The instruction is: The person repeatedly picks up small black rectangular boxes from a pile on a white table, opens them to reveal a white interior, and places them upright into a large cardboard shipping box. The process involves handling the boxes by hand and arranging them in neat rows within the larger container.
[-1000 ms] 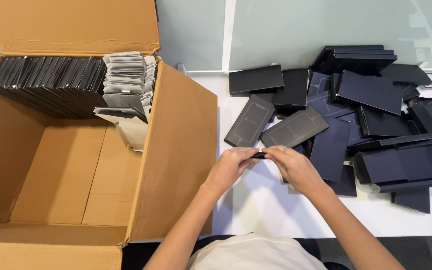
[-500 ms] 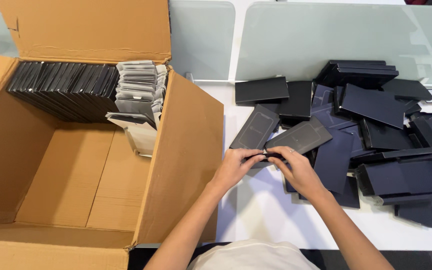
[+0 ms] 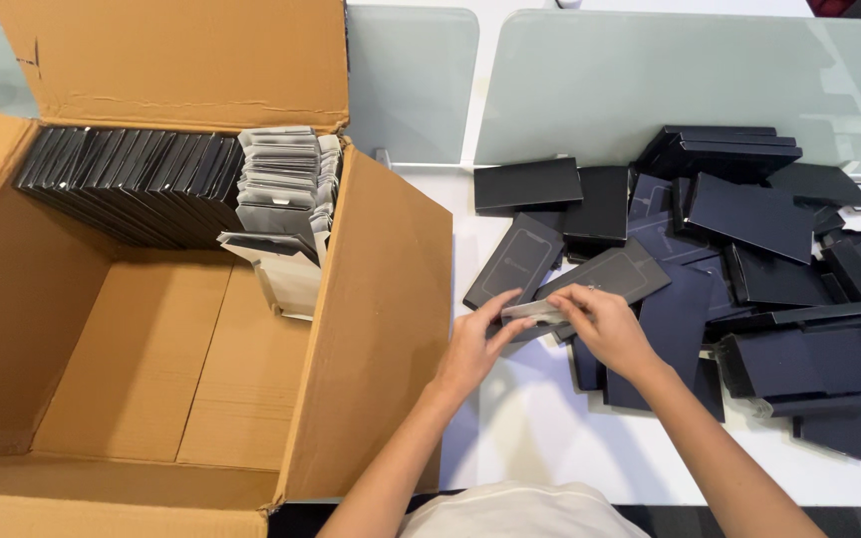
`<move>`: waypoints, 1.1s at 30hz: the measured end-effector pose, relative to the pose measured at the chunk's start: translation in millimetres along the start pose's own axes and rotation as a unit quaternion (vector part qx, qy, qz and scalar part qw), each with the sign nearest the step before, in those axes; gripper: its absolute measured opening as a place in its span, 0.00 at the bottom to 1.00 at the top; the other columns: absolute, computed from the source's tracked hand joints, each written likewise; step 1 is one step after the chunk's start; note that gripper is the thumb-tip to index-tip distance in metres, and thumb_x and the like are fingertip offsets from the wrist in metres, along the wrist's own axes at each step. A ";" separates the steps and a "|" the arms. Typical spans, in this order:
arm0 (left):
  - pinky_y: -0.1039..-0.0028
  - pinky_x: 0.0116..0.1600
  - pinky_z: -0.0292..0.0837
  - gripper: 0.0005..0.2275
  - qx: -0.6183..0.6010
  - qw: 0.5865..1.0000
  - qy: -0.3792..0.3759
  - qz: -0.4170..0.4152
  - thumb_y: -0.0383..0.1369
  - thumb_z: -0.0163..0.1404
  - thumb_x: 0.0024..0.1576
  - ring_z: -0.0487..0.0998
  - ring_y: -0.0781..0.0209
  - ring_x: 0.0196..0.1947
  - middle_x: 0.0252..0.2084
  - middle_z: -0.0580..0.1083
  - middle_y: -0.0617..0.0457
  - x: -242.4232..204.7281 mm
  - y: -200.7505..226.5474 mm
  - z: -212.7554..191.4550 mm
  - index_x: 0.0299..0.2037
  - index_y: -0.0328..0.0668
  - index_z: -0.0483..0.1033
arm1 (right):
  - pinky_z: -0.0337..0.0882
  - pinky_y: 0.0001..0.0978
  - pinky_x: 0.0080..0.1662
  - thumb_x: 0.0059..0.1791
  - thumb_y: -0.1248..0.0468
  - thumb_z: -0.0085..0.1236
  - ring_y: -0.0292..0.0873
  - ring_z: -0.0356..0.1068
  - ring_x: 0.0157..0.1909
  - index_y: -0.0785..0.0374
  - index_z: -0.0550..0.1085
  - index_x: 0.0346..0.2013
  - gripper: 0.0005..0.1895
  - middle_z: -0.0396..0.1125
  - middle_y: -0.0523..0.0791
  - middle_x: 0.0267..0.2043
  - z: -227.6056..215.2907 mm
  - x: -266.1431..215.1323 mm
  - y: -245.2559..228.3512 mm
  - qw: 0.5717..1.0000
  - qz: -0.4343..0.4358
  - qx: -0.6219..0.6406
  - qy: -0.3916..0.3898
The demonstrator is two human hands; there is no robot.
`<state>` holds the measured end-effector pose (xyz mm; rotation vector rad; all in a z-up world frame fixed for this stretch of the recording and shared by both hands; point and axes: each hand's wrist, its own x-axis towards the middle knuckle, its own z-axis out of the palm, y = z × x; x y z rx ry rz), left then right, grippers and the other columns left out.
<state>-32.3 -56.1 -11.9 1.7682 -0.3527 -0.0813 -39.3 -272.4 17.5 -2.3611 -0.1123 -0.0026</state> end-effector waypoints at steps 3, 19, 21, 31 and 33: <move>0.69 0.48 0.77 0.25 -0.057 0.998 0.016 0.013 0.36 0.56 0.59 0.84 0.55 0.44 0.46 0.80 0.39 -4.0 1.2 -0.9 0.67 0.47 0.67 | 0.71 0.29 0.37 0.54 0.58 0.57 0.35 0.70 0.31 0.64 0.81 0.42 0.12 0.75 0.46 0.30 1.0 12.7 7.5 0.993 0.096 0.054 -0.046; 0.64 0.43 0.75 0.20 0.039 0.998 -0.004 0.054 0.33 0.52 0.62 0.81 0.45 0.34 0.38 0.79 0.38 5.0 -12.1 -1.2 0.65 0.56 0.72 | 0.79 0.36 0.47 0.40 0.60 0.72 0.46 0.80 0.44 0.64 0.80 0.40 0.17 0.77 0.50 0.42 -12.5 4.2 -31.4 0.998 0.053 0.011 0.011; 0.64 0.42 0.76 0.20 0.037 0.998 0.000 0.055 0.33 0.52 0.62 0.81 0.45 0.33 0.38 0.79 0.37 5.9 -11.8 -2.6 0.65 0.57 0.71 | 0.79 0.36 0.46 0.40 0.64 0.71 0.46 0.80 0.44 0.63 0.81 0.39 0.14 0.78 0.50 0.43 -17.3 12.5 -33.2 0.995 0.103 0.011 -0.015; 0.72 0.34 0.70 0.18 -0.001 1.000 -0.018 -0.005 0.32 0.48 0.63 0.63 0.66 0.22 0.22 0.68 0.43 7.0 -4.9 -8.4 0.64 0.55 0.73 | 0.78 0.34 0.43 0.40 0.72 0.62 0.43 0.81 0.44 0.63 0.82 0.37 0.12 0.79 0.48 0.42 -25.9 28.0 -26.0 0.984 0.164 0.013 -0.064; 0.73 0.32 0.68 0.18 -0.003 1.000 -0.023 -0.011 0.32 0.48 0.63 0.61 0.67 0.21 0.21 0.63 0.46 7.2 -5.6 -8.8 0.64 0.54 0.74 | 0.78 0.33 0.44 0.38 0.71 0.65 0.43 0.81 0.43 0.62 0.81 0.35 0.10 0.79 0.49 0.40 -27.9 27.7 -27.4 0.984 0.165 -0.014 -0.066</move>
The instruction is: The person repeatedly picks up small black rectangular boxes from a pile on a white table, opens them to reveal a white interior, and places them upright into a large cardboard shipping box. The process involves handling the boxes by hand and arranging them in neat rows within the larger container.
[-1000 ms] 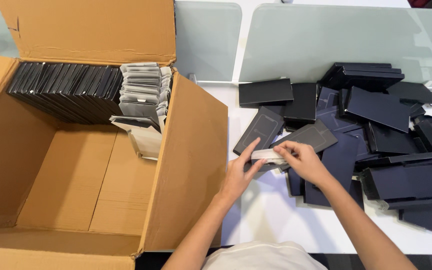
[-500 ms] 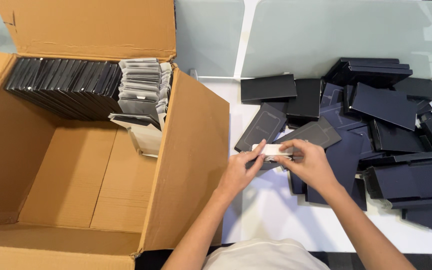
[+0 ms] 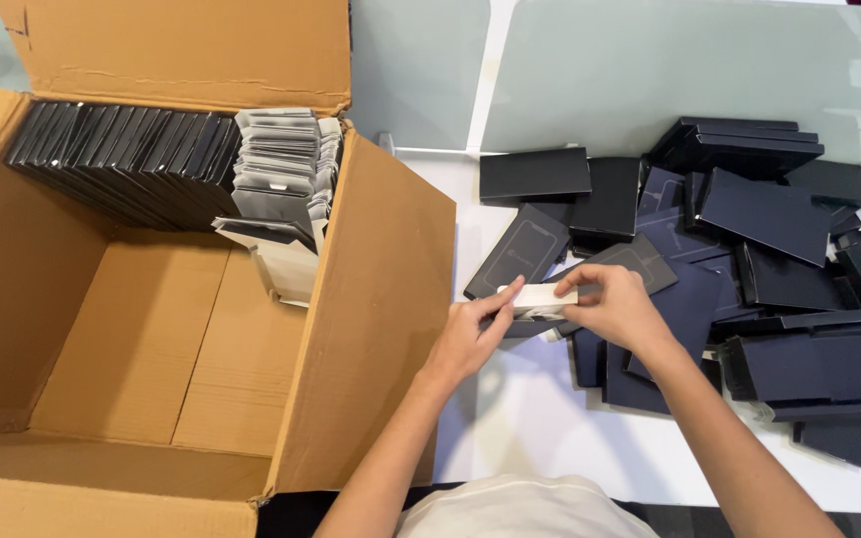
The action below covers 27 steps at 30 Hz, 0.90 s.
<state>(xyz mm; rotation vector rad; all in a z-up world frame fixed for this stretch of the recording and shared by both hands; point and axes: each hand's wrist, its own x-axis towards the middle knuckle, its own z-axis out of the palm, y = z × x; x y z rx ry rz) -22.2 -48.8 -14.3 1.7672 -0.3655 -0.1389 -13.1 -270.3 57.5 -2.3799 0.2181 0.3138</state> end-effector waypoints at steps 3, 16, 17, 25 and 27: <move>0.74 0.31 0.67 0.18 0.002 1.000 -0.001 -0.008 0.32 0.48 0.63 0.61 0.68 0.21 0.20 0.63 0.49 -1.3 -0.1 0.3 0.63 0.53 0.75 | 0.76 0.36 0.44 0.35 0.63 0.72 0.46 0.81 0.40 0.60 0.78 0.30 0.12 0.79 0.49 0.35 3.1 -0.7 -9.6 0.993 -0.004 -0.117 0.013; 0.72 0.34 0.71 0.18 0.011 1.000 0.011 -0.019 0.34 0.50 0.61 0.63 0.66 0.21 0.21 0.68 0.44 -0.8 -1.4 3.2 0.63 0.54 0.74 | 0.73 0.46 0.41 0.32 0.66 0.72 0.54 0.75 0.41 0.61 0.72 0.34 0.20 0.75 0.49 0.35 15.4 18.2 -23.5 0.964 -0.176 -0.201 -0.009; 0.72 0.34 0.71 0.18 0.009 1.000 0.010 -0.014 0.34 0.50 0.62 0.64 0.65 0.22 0.22 0.69 0.44 -0.6 -2.0 3.2 0.63 0.54 0.74 | 0.73 0.46 0.41 0.30 0.68 0.72 0.54 0.75 0.42 0.63 0.73 0.33 0.20 0.75 0.50 0.37 5.1 15.6 -23.1 0.963 -0.229 -0.143 -0.022; 0.71 0.36 0.72 0.18 0.005 1.000 0.001 -0.010 0.34 0.49 0.63 0.65 0.63 0.22 0.23 0.69 0.42 -1.2 -2.0 2.0 0.64 0.52 0.73 | 0.75 0.40 0.47 0.43 0.65 0.64 0.50 0.76 0.43 0.64 0.79 0.43 0.15 0.76 0.51 0.41 -12.5 -19.5 -23.0 0.959 -0.253 -0.104 -0.074; 0.71 0.35 0.71 0.18 -0.001 1.000 0.003 -0.010 0.34 0.48 0.63 0.65 0.63 0.22 0.23 0.69 0.42 -1.8 -1.0 1.0 0.64 0.52 0.73 | 0.74 0.41 0.47 0.43 0.63 0.65 0.52 0.75 0.43 0.65 0.79 0.44 0.16 0.75 0.52 0.41 -5.5 -24.4 -27.0 0.954 -0.262 -0.120 -0.081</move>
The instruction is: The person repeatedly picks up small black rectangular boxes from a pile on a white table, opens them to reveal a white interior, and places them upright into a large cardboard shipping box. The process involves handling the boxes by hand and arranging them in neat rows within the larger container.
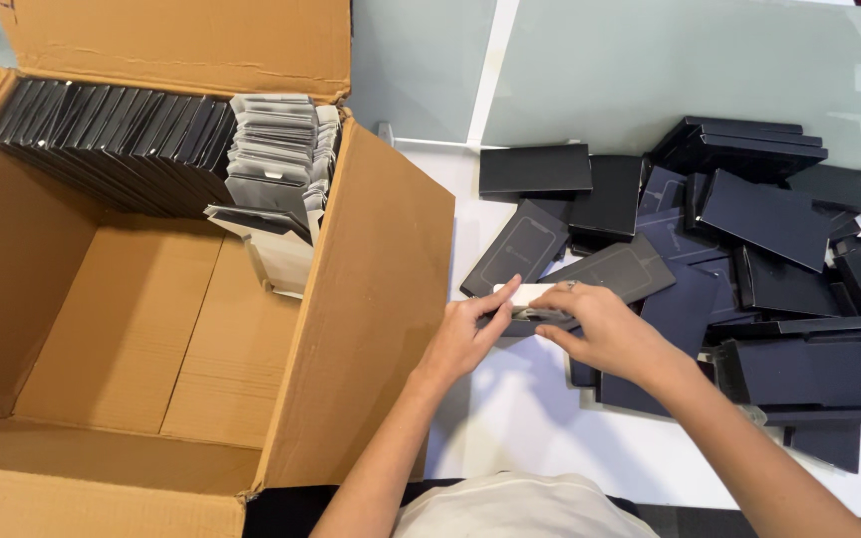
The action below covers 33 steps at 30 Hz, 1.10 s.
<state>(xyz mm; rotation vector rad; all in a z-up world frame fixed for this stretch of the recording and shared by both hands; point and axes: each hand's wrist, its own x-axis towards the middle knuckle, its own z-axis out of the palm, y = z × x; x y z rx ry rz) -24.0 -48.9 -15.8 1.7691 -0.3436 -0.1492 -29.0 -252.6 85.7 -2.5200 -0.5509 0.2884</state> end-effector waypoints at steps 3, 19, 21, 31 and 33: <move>0.72 0.35 0.71 0.18 -0.002 1.000 0.001 0.005 0.34 0.48 0.63 0.64 0.64 0.22 0.22 0.69 0.44 0.6 0.4 -1.0 0.64 0.51 0.73 | 0.73 0.44 0.47 0.44 0.61 0.65 0.54 0.74 0.44 0.65 0.79 0.44 0.16 0.75 0.52 0.40 4.4 2.0 -5.9 1.000 -0.003 -0.031 0.002; 0.71 0.37 0.72 0.18 -0.015 1.000 -0.005 -0.019 0.35 0.48 0.63 0.64 0.64 0.23 0.22 0.68 0.43 1.2 -3.1 0.7 0.64 0.51 0.73 | 0.71 0.45 0.53 0.43 0.53 0.69 0.54 0.73 0.51 0.61 0.74 0.52 0.26 0.74 0.52 0.47 48.6 22.2 -3.2 0.976 0.108 -0.124 -0.143; 0.71 0.37 0.72 0.18 -0.017 1.000 -0.001 -0.014 0.36 0.48 0.64 0.65 0.64 0.24 0.22 0.69 0.44 3.1 -3.7 0.9 0.64 0.51 0.73 | 0.72 0.44 0.53 0.42 0.55 0.69 0.55 0.74 0.50 0.63 0.75 0.52 0.26 0.75 0.53 0.46 45.4 21.7 -2.5 0.985 0.089 -0.085 -0.125; 0.73 0.36 0.70 0.18 -0.021 1.000 -0.005 -0.005 0.36 0.47 0.64 0.64 0.67 0.23 0.21 0.67 0.48 3.1 1.0 0.1 0.65 0.51 0.72 | 0.78 0.35 0.43 0.43 0.60 0.68 0.46 0.81 0.38 0.69 0.80 0.33 0.13 0.78 0.53 0.33 -1.3 -1.8 12.9 0.971 0.193 0.010 0.138; 0.73 0.34 0.69 0.18 -0.018 1.000 0.000 -0.017 0.36 0.47 0.63 0.61 0.68 0.23 0.21 0.63 0.49 3.8 2.3 0.7 0.65 0.51 0.72 | 0.78 0.36 0.42 0.41 0.59 0.70 0.46 0.81 0.36 0.68 0.80 0.30 0.14 0.78 0.52 0.30 -1.7 -0.2 13.9 0.964 0.233 -0.014 0.125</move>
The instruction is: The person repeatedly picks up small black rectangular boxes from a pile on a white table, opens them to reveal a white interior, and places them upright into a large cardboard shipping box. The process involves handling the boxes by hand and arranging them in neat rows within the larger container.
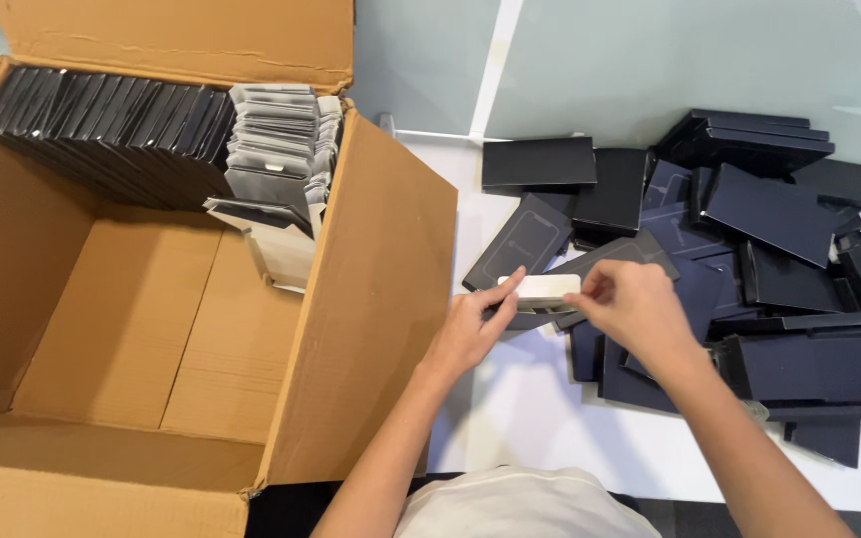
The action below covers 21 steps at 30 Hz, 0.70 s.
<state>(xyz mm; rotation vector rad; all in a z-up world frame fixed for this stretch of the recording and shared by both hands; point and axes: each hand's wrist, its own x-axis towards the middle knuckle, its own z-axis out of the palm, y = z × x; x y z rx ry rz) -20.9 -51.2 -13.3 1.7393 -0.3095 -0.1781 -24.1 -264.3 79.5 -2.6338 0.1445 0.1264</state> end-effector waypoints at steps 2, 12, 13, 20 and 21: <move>0.73 0.32 0.67 0.18 0.000 1.000 -0.007 -0.010 0.35 0.46 0.63 0.60 0.68 0.23 0.21 0.61 0.50 -0.1 1.0 -1.3 0.64 0.52 0.73 | 0.78 0.38 0.41 0.38 0.58 0.73 0.48 0.80 0.35 0.67 0.79 0.27 0.16 0.77 0.51 0.29 7.4 2.9 -4.1 0.999 0.001 -0.038 -0.010; 0.71 0.30 0.63 0.19 0.015 1.000 -0.011 -0.015 0.34 0.45 0.63 0.58 0.67 0.21 0.19 0.59 0.51 -0.3 -1.8 -2.7 0.65 0.55 0.72 | 0.77 0.45 0.43 0.34 0.71 0.67 0.57 0.77 0.36 0.67 0.77 0.24 0.07 0.74 0.55 0.28 24.2 23.6 -7.3 0.994 -0.016 -0.102 0.019; 0.71 0.30 0.64 0.19 0.013 1.000 -0.012 -0.016 0.34 0.45 0.63 0.58 0.67 0.21 0.19 0.59 0.51 0.7 -2.7 -2.5 0.65 0.55 0.72 | 0.77 0.45 0.43 0.34 0.71 0.68 0.57 0.77 0.36 0.67 0.77 0.24 0.07 0.74 0.55 0.28 25.1 25.6 -6.8 0.995 -0.005 -0.101 0.014; 0.72 0.31 0.65 0.19 0.021 0.999 -0.017 -0.022 0.35 0.45 0.63 0.58 0.67 0.22 0.20 0.59 0.52 0.8 -6.3 -1.3 0.66 0.57 0.71 | 0.77 0.46 0.43 0.34 0.74 0.66 0.58 0.76 0.37 0.64 0.77 0.23 0.06 0.74 0.54 0.29 36.3 41.1 -0.9 0.988 -0.023 -0.148 0.030; 0.72 0.31 0.65 0.19 0.022 0.999 -0.017 -0.022 0.35 0.45 0.63 0.58 0.67 0.22 0.20 0.59 0.52 1.0 -6.0 -1.6 0.66 0.57 0.71 | 0.77 0.45 0.44 0.34 0.72 0.67 0.58 0.76 0.37 0.65 0.77 0.24 0.06 0.74 0.55 0.30 36.0 41.4 -2.0 0.988 -0.019 -0.148 0.024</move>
